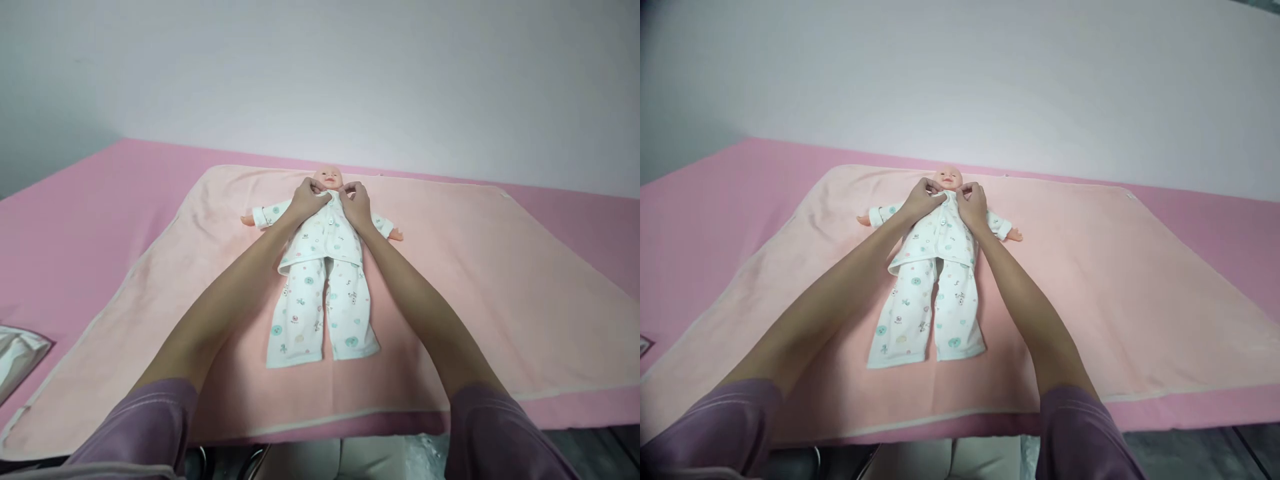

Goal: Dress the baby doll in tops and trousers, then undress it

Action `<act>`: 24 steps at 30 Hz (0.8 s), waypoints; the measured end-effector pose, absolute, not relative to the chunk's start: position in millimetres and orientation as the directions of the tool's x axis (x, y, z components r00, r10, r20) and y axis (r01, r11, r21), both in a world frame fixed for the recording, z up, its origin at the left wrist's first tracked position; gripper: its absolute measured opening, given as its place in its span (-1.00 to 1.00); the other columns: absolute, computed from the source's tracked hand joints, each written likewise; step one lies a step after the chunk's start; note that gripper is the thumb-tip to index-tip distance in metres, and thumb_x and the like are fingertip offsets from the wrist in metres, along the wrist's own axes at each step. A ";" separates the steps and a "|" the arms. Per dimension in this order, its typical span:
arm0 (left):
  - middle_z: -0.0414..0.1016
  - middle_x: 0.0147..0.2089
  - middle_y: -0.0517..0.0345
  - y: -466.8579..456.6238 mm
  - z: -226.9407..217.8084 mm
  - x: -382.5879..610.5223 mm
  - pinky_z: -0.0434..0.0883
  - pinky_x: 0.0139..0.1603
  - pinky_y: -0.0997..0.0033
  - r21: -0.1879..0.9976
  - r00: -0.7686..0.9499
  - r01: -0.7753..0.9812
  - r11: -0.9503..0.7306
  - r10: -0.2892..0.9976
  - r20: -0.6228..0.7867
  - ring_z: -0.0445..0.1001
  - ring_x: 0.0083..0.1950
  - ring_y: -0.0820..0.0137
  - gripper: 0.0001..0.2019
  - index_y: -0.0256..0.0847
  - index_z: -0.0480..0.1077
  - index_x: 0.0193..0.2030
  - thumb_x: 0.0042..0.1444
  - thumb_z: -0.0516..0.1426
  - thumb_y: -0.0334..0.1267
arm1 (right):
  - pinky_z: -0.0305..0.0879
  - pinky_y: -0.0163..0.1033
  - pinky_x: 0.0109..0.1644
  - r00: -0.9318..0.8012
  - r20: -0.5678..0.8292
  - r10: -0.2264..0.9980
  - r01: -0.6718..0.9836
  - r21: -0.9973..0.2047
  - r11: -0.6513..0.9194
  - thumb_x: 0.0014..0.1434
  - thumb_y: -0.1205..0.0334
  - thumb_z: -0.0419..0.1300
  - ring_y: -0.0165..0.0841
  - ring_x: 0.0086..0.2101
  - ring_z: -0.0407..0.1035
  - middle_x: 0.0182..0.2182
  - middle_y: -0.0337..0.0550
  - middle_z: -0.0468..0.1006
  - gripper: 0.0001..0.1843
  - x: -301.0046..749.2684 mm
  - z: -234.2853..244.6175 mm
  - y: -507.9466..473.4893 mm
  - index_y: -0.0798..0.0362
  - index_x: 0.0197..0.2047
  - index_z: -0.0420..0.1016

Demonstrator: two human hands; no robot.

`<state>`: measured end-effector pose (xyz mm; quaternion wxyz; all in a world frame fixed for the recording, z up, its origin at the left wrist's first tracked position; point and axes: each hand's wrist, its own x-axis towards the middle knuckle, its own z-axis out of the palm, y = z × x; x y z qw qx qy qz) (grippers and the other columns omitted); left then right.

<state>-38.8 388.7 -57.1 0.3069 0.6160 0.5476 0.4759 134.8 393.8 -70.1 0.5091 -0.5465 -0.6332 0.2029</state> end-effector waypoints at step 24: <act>0.33 0.49 -0.24 263.8 -59.2 -131.2 0.17 0.55 -0.30 0.268 0.481 0.752 -0.602 0.779 0.402 0.33 0.37 -0.09 -0.33 -0.03 0.42 0.60 0.56 -0.13 0.14 | 0.36 0.11 0.19 -0.361 0.372 0.855 0.710 -0.484 0.511 0.43 0.11 0.23 0.02 0.04 0.46 0.05 0.08 0.66 -0.77 222.0 -84.8 175.3 -0.02 0.09 0.44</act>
